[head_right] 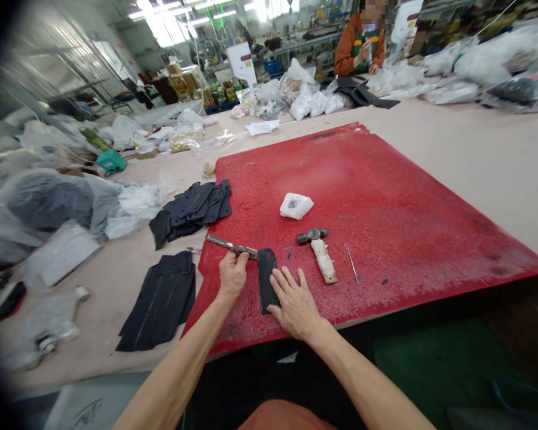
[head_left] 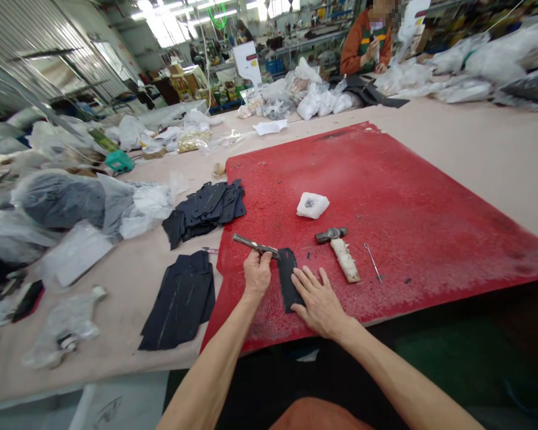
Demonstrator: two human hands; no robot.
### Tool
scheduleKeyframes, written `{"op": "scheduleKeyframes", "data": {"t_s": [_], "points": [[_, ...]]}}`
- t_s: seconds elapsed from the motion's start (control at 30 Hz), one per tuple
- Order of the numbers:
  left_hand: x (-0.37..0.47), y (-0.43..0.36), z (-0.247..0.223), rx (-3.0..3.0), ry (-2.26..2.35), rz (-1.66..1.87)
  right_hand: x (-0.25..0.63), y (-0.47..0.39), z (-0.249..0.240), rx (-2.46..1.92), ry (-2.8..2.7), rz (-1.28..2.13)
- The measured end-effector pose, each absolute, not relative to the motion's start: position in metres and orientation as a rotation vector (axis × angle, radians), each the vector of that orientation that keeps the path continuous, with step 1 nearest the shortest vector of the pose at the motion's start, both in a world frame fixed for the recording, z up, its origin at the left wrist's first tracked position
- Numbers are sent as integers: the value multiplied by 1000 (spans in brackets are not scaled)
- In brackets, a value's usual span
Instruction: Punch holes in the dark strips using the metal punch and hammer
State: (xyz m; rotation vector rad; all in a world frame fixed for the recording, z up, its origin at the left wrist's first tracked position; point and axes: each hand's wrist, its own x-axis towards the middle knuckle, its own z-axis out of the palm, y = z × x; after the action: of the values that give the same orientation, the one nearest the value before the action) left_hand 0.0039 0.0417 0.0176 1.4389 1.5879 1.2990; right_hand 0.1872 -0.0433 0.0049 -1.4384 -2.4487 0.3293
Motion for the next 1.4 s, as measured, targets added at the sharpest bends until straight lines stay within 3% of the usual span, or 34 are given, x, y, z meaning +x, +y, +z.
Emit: {"op": "scheduleKeyframes", "data": {"t_s": [0.37, 1.4], "points": [[7, -9, 0, 1555, 1463, 1134, 206, -6, 14, -1309, -2412, 592], [-1, -17, 0, 1714, 1386, 999, 197, -7, 12, -1443, -2356, 480]]}}
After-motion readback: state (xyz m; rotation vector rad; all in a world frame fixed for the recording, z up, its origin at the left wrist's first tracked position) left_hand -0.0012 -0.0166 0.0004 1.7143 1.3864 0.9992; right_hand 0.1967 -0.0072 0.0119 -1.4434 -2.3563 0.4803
